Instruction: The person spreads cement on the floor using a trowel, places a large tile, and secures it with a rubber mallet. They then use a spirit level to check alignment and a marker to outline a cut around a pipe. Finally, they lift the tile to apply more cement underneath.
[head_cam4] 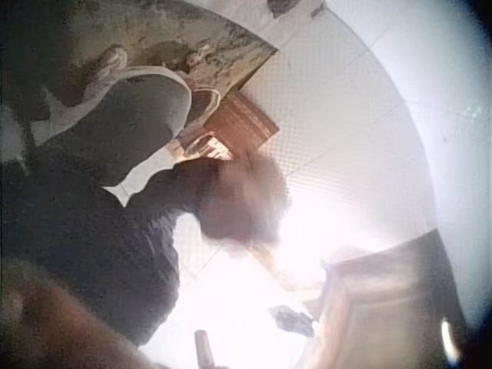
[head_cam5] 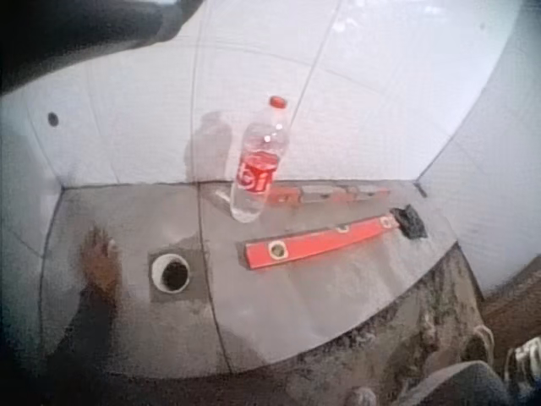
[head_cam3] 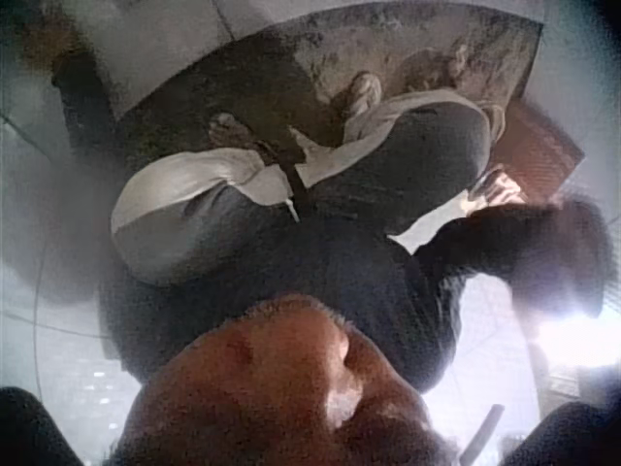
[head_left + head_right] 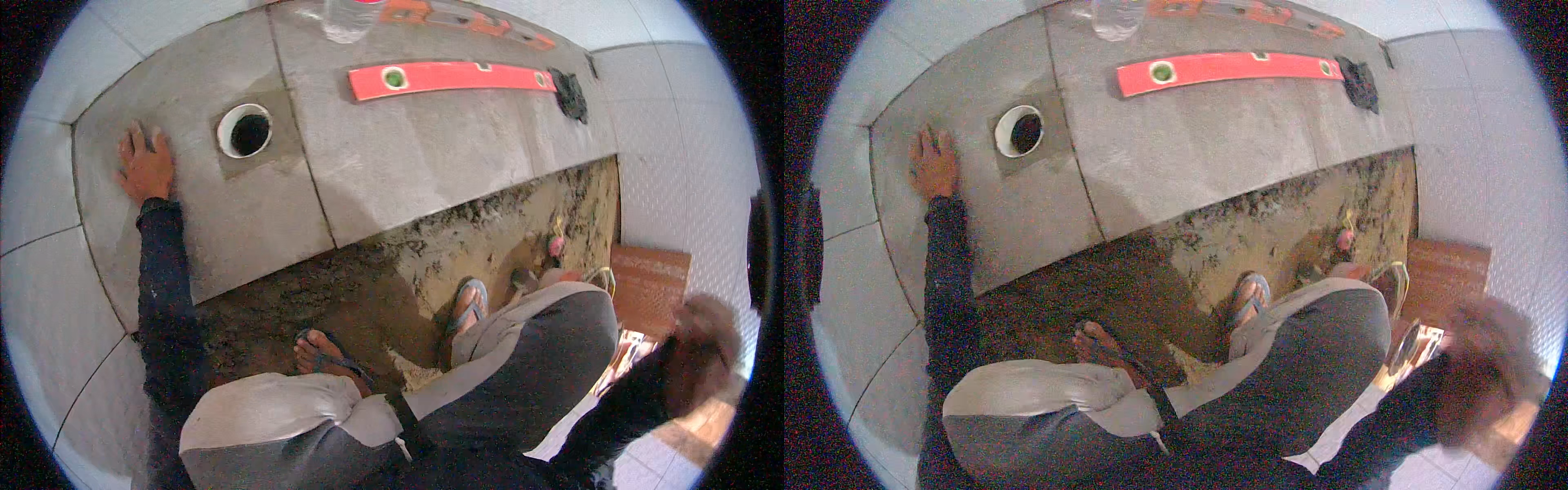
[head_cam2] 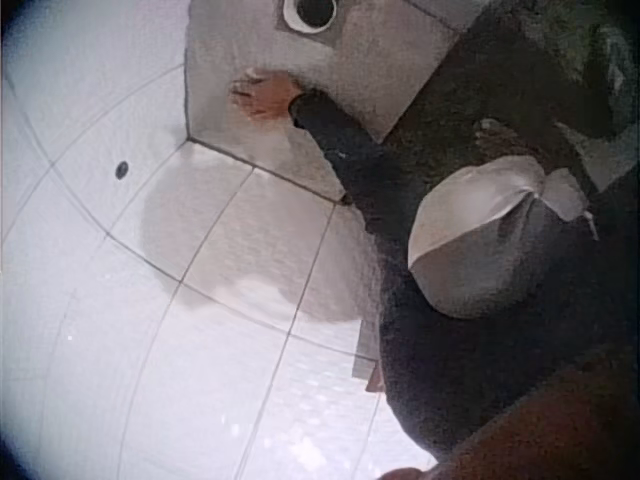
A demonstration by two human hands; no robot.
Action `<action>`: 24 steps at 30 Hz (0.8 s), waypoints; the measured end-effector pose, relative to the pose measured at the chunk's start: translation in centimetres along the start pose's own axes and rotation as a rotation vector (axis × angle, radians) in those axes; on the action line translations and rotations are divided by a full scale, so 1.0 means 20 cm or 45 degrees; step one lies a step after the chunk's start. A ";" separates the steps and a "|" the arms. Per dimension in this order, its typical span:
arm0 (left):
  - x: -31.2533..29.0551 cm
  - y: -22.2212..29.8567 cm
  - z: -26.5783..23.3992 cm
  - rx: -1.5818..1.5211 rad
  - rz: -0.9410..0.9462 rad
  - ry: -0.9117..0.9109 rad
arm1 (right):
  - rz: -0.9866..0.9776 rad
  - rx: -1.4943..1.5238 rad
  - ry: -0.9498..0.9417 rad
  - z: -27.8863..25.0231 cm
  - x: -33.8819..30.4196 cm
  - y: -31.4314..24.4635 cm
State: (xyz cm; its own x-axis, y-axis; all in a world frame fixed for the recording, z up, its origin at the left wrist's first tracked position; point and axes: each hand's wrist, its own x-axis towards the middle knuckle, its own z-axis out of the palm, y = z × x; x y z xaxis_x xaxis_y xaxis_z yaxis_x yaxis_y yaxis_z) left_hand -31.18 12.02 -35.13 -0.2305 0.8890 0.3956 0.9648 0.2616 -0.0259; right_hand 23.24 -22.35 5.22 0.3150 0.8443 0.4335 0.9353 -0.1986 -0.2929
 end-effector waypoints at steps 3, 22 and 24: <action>-0.03 0.01 -0.09 0.064 -0.068 -0.089 | -0.036 -0.046 0.131 -0.03 -0.03 0.07; -0.75 0.28 -0.57 -0.949 -0.062 -0.148 | -0.243 0.025 0.264 -0.14 -0.15 0.29; -0.82 0.28 -0.59 -0.986 -0.055 -0.094 | -0.327 0.055 0.259 -0.23 -0.11 0.27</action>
State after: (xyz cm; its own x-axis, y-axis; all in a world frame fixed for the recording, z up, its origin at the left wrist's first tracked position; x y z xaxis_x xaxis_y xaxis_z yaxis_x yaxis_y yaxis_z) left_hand -20.46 -5.49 -30.88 -0.2513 0.9139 0.3187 0.7619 -0.0163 0.6475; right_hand 28.34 -27.60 6.54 0.0993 0.7465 0.6579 0.9820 0.0332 -0.1859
